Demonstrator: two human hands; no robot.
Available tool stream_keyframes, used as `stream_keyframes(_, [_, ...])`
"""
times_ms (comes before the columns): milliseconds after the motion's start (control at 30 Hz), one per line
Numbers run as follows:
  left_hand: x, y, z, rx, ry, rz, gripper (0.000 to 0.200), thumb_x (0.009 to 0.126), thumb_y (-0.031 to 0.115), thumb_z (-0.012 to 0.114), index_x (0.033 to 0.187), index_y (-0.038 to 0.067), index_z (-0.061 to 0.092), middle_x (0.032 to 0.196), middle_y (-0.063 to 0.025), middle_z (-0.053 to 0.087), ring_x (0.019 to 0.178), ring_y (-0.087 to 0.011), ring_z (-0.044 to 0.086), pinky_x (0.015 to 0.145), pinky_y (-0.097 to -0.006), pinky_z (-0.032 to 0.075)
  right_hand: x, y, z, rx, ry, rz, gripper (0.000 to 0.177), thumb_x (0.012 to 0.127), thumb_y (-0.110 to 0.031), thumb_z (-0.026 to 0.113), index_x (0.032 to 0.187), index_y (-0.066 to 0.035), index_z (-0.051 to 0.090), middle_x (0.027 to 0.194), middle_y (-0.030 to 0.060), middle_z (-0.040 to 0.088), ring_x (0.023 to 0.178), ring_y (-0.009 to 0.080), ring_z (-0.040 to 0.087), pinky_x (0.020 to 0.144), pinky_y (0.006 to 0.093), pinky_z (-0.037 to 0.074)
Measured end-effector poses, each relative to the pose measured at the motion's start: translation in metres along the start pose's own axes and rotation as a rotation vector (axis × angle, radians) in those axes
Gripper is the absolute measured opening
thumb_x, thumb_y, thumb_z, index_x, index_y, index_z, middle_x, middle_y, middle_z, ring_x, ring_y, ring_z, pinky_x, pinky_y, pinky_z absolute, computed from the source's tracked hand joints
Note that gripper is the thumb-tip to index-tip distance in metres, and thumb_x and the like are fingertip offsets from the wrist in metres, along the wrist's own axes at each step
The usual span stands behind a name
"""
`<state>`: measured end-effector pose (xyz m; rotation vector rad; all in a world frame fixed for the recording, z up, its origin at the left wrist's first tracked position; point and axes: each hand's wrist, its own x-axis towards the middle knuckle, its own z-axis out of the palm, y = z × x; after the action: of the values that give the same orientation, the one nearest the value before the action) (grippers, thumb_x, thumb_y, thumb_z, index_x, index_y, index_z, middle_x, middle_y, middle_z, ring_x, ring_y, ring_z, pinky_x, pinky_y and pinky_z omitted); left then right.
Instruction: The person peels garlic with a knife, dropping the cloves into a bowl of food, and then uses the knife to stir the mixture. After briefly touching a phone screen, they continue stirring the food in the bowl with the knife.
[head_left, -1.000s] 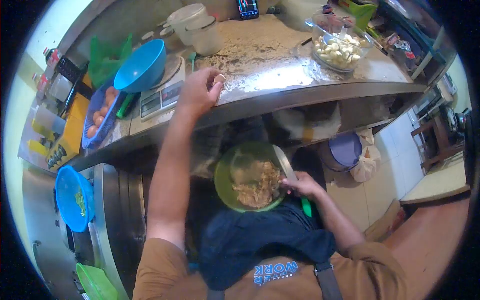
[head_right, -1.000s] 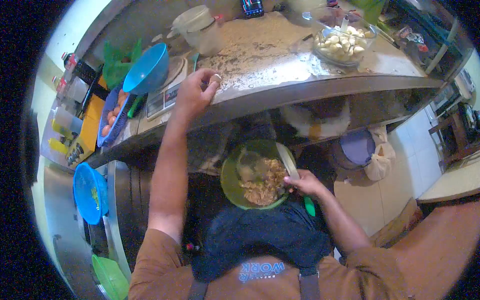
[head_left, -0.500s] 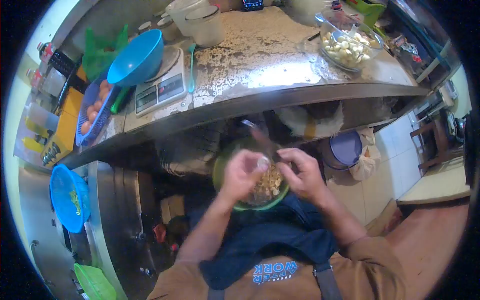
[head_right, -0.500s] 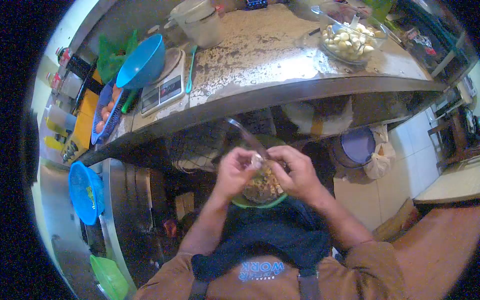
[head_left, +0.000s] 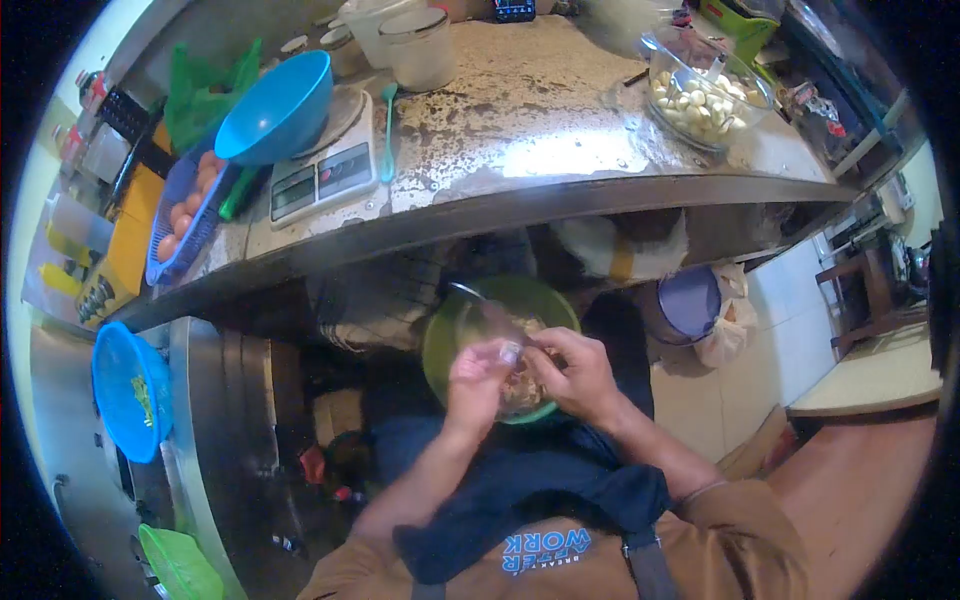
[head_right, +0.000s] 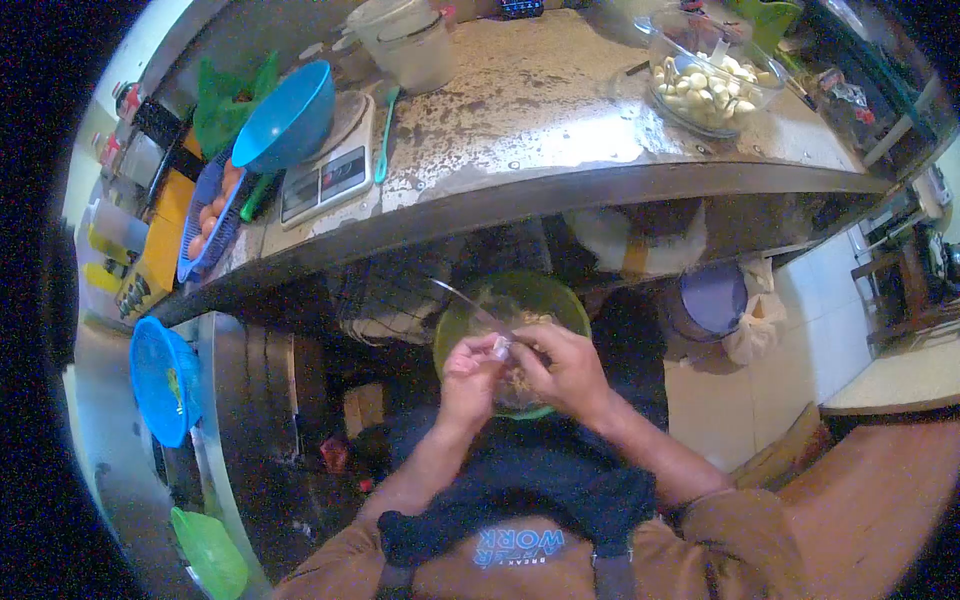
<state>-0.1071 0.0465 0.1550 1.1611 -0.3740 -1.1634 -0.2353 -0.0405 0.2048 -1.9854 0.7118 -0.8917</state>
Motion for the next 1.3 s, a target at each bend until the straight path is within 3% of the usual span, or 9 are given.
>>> stream_keyframes(33, [0.0, -0.003, 0.0, -0.005, -0.001, -0.002, 0.022, 0.085, -0.002, 0.057, 0.106, 0.0, 0.052, 0.1, -0.0105, 0.062, 0.088, -0.0163, 0.061, 0.078, -0.0305, 0.052, 0.0, -0.001, 0.001, -0.019, 0.022, -0.041, 0.014, 0.077, -0.003, 0.067, 0.09, 0.0, 0.064, 0.082, 0.0141, 0.065, 0.071, 0.0241, 0.066, 0.064, 0.0309, 0.051])
stream_keyframes(133, [0.002, -0.012, 0.002, -0.126, -0.001, 0.12, 0.026, 0.083, -0.002, 0.059, 0.108, 0.0, 0.051, 0.099, -0.0111, 0.062, 0.086, -0.0174, 0.061, 0.077, -0.0306, 0.052, 0.002, 0.005, 0.006, -0.086, 0.03, -0.138, 0.015, 0.075, -0.003, 0.068, 0.089, -0.001, 0.064, 0.083, 0.0145, 0.065, 0.073, 0.027, 0.065, 0.064, 0.032, 0.052])
stream_keyframes(333, [-0.005, -0.004, 0.011, -0.164, -0.015, 0.048, 0.027, 0.083, -0.003, 0.059, 0.107, 0.003, 0.049, 0.098, -0.0099, 0.06, 0.086, -0.0183, 0.061, 0.075, -0.0322, 0.052, 0.002, 0.007, 0.007, -0.083, 0.062, -0.118, 0.015, 0.075, -0.004, 0.068, 0.09, -0.002, 0.065, 0.085, 0.0146, 0.066, 0.076, 0.0294, 0.065, 0.066, 0.0336, 0.051])
stream_keyframes(533, [0.003, -0.014, 0.004, -0.215, 0.02, 0.106, 0.024, 0.082, -0.002, 0.06, 0.103, 0.003, 0.051, 0.097, -0.0094, 0.061, 0.087, -0.0185, 0.061, 0.078, -0.0321, 0.051, -0.001, 0.008, 0.011, -0.049, 0.0, -0.064, 0.015, 0.078, -0.009, 0.065, 0.091, -0.002, 0.064, 0.09, 0.0154, 0.065, 0.083, 0.0315, 0.063, 0.073, 0.037, 0.05])
stream_keyframes(933, [-0.013, 0.001, 0.013, 0.084, 0.061, 0.14, 0.023, 0.081, -0.003, 0.063, 0.101, -0.001, 0.054, 0.096, -0.0083, 0.062, 0.087, -0.0145, 0.06, 0.078, -0.0275, 0.05, 0.0, 0.009, 0.012, -0.148, 0.04, -0.124, 0.018, 0.076, -0.009, 0.067, 0.093, -0.003, 0.063, 0.084, 0.0143, 0.064, 0.078, 0.0318, 0.062, 0.07, 0.0381, 0.05])
stream_keyframes(1200, [-0.022, -0.002, 0.018, 0.289, 0.088, 0.392, 0.023, 0.081, -0.003, 0.062, 0.102, -0.003, 0.053, 0.099, -0.0102, 0.06, 0.087, -0.0138, 0.06, 0.077, -0.0266, 0.051, 0.005, 0.0, 0.007, -0.129, 0.052, -0.253, 0.021, 0.076, -0.008, 0.067, 0.096, -0.003, 0.063, 0.086, 0.0132, 0.064, 0.078, 0.0307, 0.062, 0.07, 0.0379, 0.05])
stream_keyframes(1233, [-0.02, 0.0, 0.017, 0.288, 0.089, 0.392, 0.023, 0.081, -0.003, 0.062, 0.102, -0.003, 0.053, 0.099, -0.0102, 0.06, 0.087, -0.0138, 0.06, 0.077, -0.0266, 0.051, 0.005, 0.0, 0.007, -0.129, 0.042, -0.249, 0.021, 0.075, -0.008, 0.067, 0.096, -0.003, 0.063, 0.086, 0.0133, 0.065, 0.078, 0.0307, 0.062, 0.071, 0.0381, 0.05])
stream_keyframes(1300, [-0.017, 0.005, 0.012, 0.115, 0.086, 0.036, 0.027, 0.081, 0.0, 0.065, 0.105, -0.003, 0.054, 0.095, -0.0086, 0.062, 0.085, -0.013, 0.059, 0.076, -0.0267, 0.049, 0.002, 0.007, 0.009, -0.134, 0.037, -0.248, 0.022, 0.075, -0.008, 0.067, 0.096, -0.004, 0.063, 0.086, 0.0131, 0.065, 0.079, 0.0307, 0.062, 0.071, 0.0383, 0.05])
